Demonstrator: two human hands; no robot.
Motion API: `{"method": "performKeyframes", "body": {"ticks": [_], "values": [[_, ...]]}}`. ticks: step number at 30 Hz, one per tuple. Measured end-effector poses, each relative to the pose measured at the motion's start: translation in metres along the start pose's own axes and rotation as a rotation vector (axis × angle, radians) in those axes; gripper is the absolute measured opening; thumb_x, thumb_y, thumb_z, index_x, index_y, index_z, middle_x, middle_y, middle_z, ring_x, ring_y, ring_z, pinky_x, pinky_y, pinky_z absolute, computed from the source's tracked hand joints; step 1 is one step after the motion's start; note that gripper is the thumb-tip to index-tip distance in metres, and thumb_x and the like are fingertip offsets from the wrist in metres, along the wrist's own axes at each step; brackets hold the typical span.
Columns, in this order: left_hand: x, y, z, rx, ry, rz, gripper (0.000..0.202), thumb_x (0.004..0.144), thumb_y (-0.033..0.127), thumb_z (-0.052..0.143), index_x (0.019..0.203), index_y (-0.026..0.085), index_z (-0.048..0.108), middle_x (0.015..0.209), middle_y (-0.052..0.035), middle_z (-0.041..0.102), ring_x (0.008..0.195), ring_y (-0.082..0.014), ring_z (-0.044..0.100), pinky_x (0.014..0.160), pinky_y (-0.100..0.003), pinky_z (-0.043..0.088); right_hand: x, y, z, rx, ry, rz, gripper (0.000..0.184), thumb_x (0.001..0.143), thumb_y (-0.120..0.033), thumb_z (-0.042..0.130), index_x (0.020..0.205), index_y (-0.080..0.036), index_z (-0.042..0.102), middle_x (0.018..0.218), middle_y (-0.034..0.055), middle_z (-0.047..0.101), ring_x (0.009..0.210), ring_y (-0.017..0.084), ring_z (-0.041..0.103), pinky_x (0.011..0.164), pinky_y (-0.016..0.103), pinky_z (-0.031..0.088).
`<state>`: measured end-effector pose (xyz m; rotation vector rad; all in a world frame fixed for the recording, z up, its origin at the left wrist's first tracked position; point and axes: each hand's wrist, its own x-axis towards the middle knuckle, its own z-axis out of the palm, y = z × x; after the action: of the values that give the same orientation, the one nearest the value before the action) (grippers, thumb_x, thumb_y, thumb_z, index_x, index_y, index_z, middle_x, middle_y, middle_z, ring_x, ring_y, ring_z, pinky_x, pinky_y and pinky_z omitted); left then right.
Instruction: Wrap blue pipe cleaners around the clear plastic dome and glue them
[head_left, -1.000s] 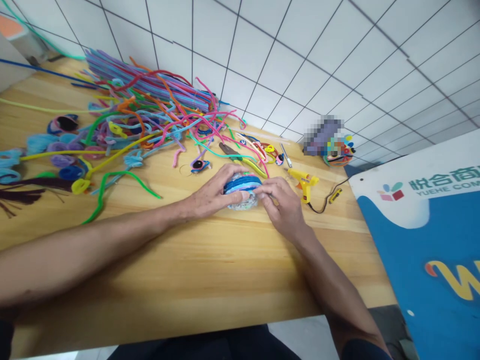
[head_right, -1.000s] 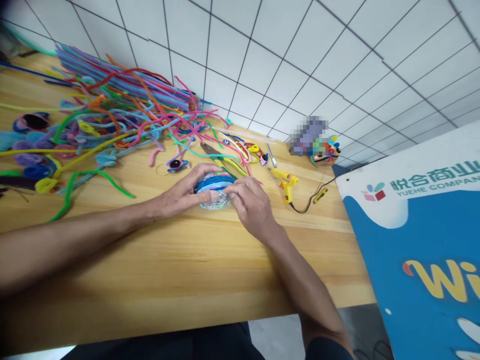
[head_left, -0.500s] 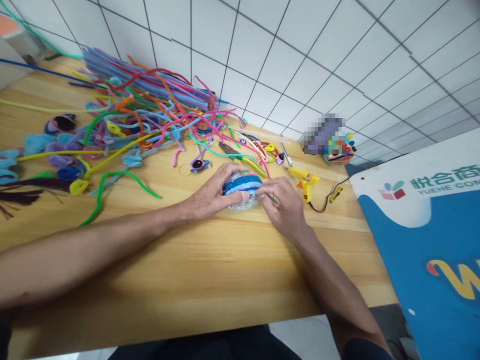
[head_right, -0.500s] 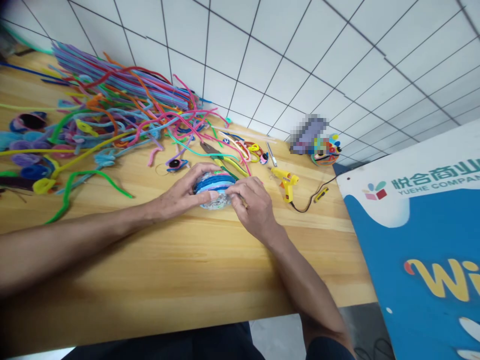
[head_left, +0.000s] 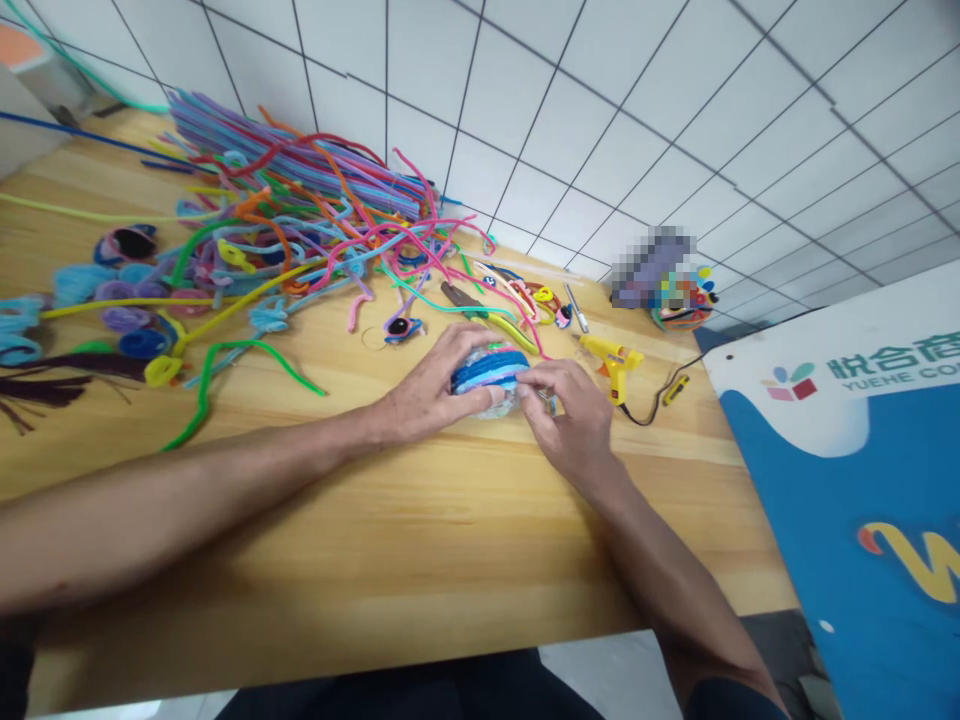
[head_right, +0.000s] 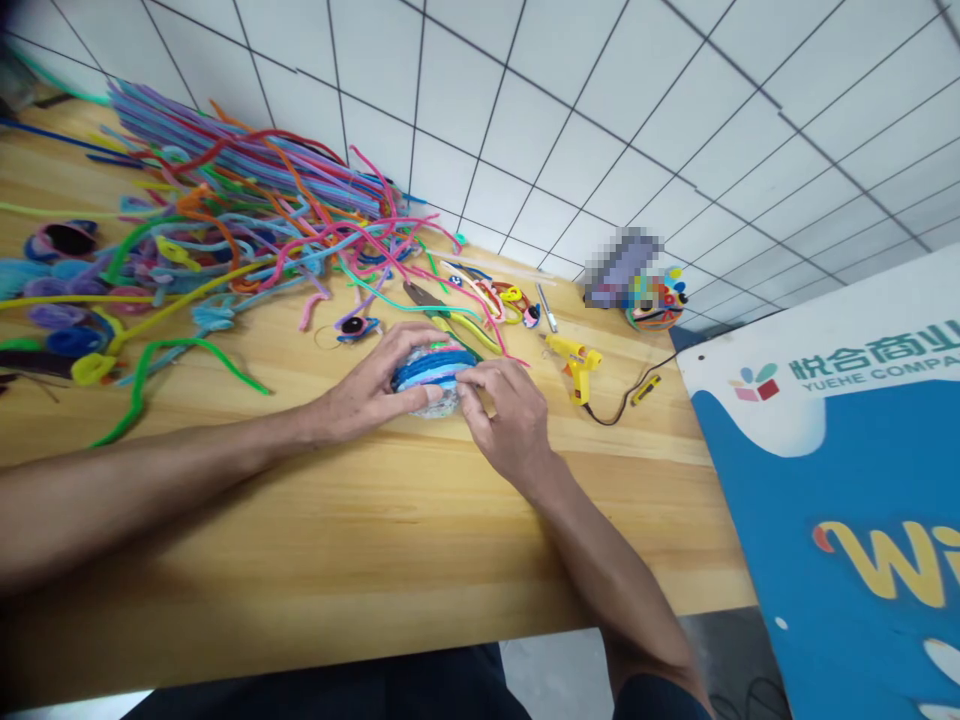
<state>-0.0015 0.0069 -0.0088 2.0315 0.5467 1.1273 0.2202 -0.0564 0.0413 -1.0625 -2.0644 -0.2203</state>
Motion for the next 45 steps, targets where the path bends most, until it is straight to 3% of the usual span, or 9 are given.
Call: {"method": "performKeyframes", "body": {"ticks": [12, 19, 25, 29, 35, 39, 45], "values": [[0.001, 0.004, -0.001, 0.017, -0.027, 0.064, 0.050, 0.105, 0.040, 0.069, 0.151, 0.027, 0.053, 0.150, -0.0132, 0.058, 0.149, -0.0314, 0.053, 0.127, -0.056, 0.047, 0.005, -0.008, -0.005, 0.097, -0.065, 0.143, 0.013, 0.097, -0.013, 0.067, 0.092, -0.025, 0.068, 0.085, 0.0002, 0.074, 0.077, 0.017, 0.071, 0.069, 0.032, 0.056], [0.002, 0.003, 0.000, 0.017, -0.027, 0.073, 0.049, 0.106, 0.042, 0.068, 0.150, 0.027, 0.054, 0.150, -0.0131, 0.059, 0.148, -0.0316, 0.054, 0.127, -0.056, 0.047, 0.006, -0.009, -0.006, 0.117, -0.089, 0.197, 0.014, 0.096, -0.012, 0.067, 0.090, -0.025, 0.067, 0.084, -0.0012, 0.073, 0.075, 0.016, 0.069, 0.070, 0.031, 0.056], [0.002, 0.000, 0.000, 0.021, 0.019, -0.036, 0.051, 0.105, 0.050, 0.068, 0.149, 0.027, 0.056, 0.150, -0.0124, 0.061, 0.146, -0.0322, 0.056, 0.128, -0.056, 0.045, -0.003, -0.009, 0.003, -0.027, -0.015, 0.100, 0.011, 0.104, -0.016, 0.065, 0.107, -0.026, 0.070, 0.099, 0.0046, 0.079, 0.096, 0.021, 0.077, 0.085, 0.037, 0.064], [0.001, -0.003, 0.002, 0.036, 0.089, -0.086, 0.052, 0.104, 0.053, 0.069, 0.147, 0.027, 0.056, 0.147, -0.0118, 0.062, 0.141, -0.0309, 0.058, 0.125, -0.053, 0.048, -0.010, -0.013, 0.008, -0.152, -0.032, 0.015, 0.026, 0.105, -0.022, 0.064, 0.132, -0.025, 0.068, 0.119, 0.0122, 0.079, 0.112, 0.028, 0.077, 0.098, 0.047, 0.065], [-0.001, -0.003, 0.006, 0.031, 0.141, -0.095, 0.054, 0.106, 0.056, 0.068, 0.149, 0.027, 0.054, 0.144, -0.0112, 0.061, 0.138, -0.0293, 0.058, 0.121, -0.049, 0.049, -0.016, -0.017, 0.015, -0.202, -0.070, -0.006, 0.046, 0.105, -0.036, 0.067, 0.148, -0.023, 0.058, 0.130, 0.0183, 0.073, 0.118, 0.034, 0.073, 0.099, 0.053, 0.065], [-0.002, -0.003, 0.007, 0.034, 0.137, -0.119, 0.060, 0.104, 0.063, 0.069, 0.149, 0.026, 0.053, 0.144, -0.0117, 0.061, 0.137, -0.0297, 0.058, 0.120, -0.049, 0.050, -0.020, -0.016, 0.022, -0.193, -0.047, 0.008, 0.059, 0.101, -0.045, 0.073, 0.151, -0.020, 0.054, 0.133, 0.0213, 0.069, 0.122, 0.037, 0.069, 0.100, 0.057, 0.064], [-0.004, -0.006, 0.002, 0.012, 0.023, -0.118, 0.068, 0.103, 0.059, 0.068, 0.157, 0.026, 0.044, 0.158, -0.0158, 0.052, 0.151, -0.0357, 0.049, 0.130, -0.059, 0.042, -0.023, -0.013, 0.027, -0.189, -0.013, 0.032, 0.059, 0.099, -0.038, 0.074, 0.152, -0.021, 0.053, 0.134, 0.0210, 0.067, 0.121, 0.037, 0.068, 0.102, 0.057, 0.062]]}}
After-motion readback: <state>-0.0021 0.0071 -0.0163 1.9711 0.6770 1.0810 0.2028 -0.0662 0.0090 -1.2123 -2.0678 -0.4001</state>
